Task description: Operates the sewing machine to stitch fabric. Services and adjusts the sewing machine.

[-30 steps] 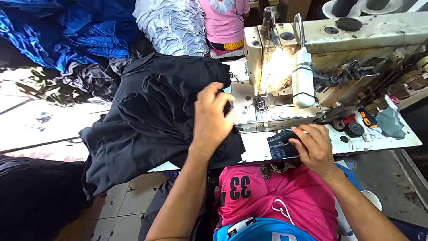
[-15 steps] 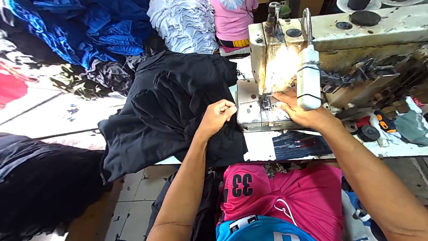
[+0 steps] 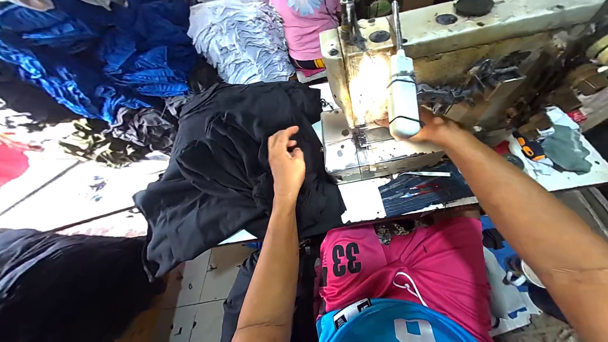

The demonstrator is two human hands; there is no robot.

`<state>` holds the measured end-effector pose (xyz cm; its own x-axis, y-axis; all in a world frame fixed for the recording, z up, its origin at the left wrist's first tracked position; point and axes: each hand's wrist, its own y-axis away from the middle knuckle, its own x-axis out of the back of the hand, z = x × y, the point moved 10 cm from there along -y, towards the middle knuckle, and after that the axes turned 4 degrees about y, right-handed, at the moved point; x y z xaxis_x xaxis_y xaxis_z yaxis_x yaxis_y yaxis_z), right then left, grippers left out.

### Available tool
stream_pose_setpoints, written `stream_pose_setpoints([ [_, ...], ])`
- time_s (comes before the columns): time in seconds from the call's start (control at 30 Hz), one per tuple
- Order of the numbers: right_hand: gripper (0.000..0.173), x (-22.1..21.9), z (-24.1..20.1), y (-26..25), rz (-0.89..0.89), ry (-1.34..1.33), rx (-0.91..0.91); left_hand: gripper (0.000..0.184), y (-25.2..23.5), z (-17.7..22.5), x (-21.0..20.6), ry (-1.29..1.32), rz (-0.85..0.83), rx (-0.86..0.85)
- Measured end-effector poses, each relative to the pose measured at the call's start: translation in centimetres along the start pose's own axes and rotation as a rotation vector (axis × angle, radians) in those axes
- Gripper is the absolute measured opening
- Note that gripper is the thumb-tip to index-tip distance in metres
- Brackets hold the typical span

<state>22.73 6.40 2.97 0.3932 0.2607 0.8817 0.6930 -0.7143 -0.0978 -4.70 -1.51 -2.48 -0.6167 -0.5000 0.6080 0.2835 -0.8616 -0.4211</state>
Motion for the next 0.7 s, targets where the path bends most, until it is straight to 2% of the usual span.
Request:
stream_pose_setpoints([
  [0.03, 0.041, 0.9, 0.4, 1.2, 0.024, -0.032, -0.019, 0.044, 0.3, 0.3, 1.0, 0.014, 0.044, -0.007],
  [0.07, 0.047, 1.3, 1.5, 2.2, -0.01, -0.015, -0.117, 0.041, 0.6, 0.5, 1.6, 0.025, 0.07, -0.004],
  [0.13, 0.047, 1.3, 3.5, 3.2, 0.002, 0.076, -0.223, 0.032, 1.2, 1.8, 2.0, 0.069, 0.099, -0.028],
  [0.23, 0.041, 0.9, 4.4, 3.0, 0.083, 0.151, -0.229, 0.025, -0.1, 5.5, 0.7, 0.142, 0.118, -0.122],
  [0.33, 0.041, 1.0, 3.6, 3.2, 0.095, 0.14, -0.178, 0.027, -2.4, 8.6, -2.4, 0.121, 0.056, -0.194],
  [0.4, 0.042, 1.0, 3.7, 3.4, 0.112, 0.133, -0.166, 0.033, -3.9, 8.6, -5.4, 0.036, -0.04, -0.149],
  [0.47, 0.044, 1.2, 4.4, 3.7, 0.145, 0.138, -0.217, 0.039, -4.6, 6.9, -8.3, -0.048, -0.177, -0.063],
  [0.6, 0.046, 1.3, 5.0, 4.4, 0.222, 0.152, -0.324, 0.045, -4.6, 6.4, -9.0, -0.086, -0.276, -0.066],
  [0.67, 0.043, 1.6, 4.5, 5.0, 0.367, 0.349, -0.309, 0.044, -4.6, 6.3, -8.9, -0.072, -0.272, -0.055],
  [0.7, 0.039, 2.1, 3.0, 5.8, 0.52, 0.497, -0.229, 0.044, -4.6, 6.3, -8.9, -0.058, -0.272, -0.049],
])
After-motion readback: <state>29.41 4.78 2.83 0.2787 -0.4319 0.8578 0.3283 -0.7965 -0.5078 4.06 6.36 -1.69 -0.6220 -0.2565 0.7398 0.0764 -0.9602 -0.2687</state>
